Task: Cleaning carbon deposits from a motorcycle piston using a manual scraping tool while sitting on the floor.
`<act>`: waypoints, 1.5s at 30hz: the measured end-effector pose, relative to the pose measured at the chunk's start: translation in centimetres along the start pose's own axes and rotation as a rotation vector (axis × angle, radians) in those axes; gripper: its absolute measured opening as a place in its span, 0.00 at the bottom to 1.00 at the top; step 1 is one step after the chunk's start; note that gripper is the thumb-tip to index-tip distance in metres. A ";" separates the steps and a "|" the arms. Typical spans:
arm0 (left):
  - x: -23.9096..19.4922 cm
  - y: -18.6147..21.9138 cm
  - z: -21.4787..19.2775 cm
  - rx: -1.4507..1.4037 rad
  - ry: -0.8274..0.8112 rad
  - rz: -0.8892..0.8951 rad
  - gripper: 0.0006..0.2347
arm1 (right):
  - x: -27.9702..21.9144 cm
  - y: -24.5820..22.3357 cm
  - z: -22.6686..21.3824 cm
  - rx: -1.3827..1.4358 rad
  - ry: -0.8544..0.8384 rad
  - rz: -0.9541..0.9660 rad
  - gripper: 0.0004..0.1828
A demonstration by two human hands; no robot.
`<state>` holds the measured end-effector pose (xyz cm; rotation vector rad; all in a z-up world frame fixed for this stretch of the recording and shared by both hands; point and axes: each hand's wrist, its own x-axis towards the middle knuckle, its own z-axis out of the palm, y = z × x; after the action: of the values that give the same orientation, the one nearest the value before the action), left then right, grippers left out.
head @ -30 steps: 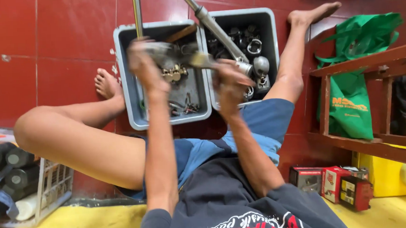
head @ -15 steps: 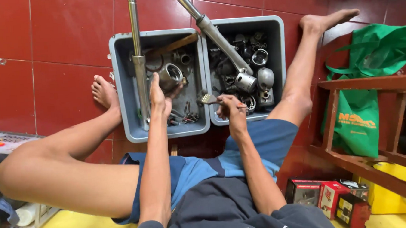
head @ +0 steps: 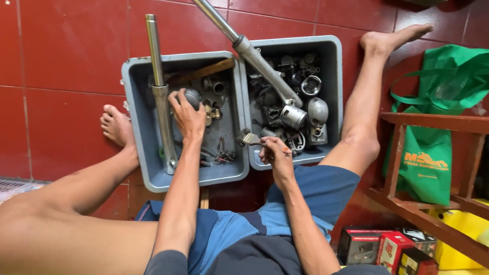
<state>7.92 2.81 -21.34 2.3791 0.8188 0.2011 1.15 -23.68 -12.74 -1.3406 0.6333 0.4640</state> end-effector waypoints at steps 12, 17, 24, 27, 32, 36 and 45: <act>2.1 -2.2 2.7 -0.080 -0.158 0.079 0.34 | 1.6 -2.8 -3.2 -0.465 0.657 -0.359 0.35; 1.5 -1.5 1.0 -0.093 -0.145 0.130 0.36 | 7.3 -4.3 -6.6 -0.400 0.758 -0.328 0.29; 3.6 2.4 -8.5 -0.158 -0.069 0.415 0.18 | 10.2 -1.8 -8.1 -0.730 0.379 -0.184 0.36; 5.2 3.6 -11.9 -0.039 -0.436 0.281 0.11 | 8.7 -3.5 -7.4 -0.847 0.292 -0.125 0.56; 5.8 6.7 -17.7 0.348 -0.597 0.457 0.15 | 12.0 -0.9 -8.9 -0.886 0.391 -0.251 0.43; 0.7 12.4 -25.0 0.337 -0.652 0.660 0.20 | 6.0 -5.4 -5.9 -0.811 0.346 -0.309 0.40; -9.2 16.6 -24.5 -0.285 -0.895 0.788 0.50 | -13.6 -19.4 6.1 -1.106 -0.459 -0.635 0.27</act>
<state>1.12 -0.87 8.62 2.0580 -0.5318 -0.3956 4.38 -20.59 11.30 -2.2481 -0.5480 0.5856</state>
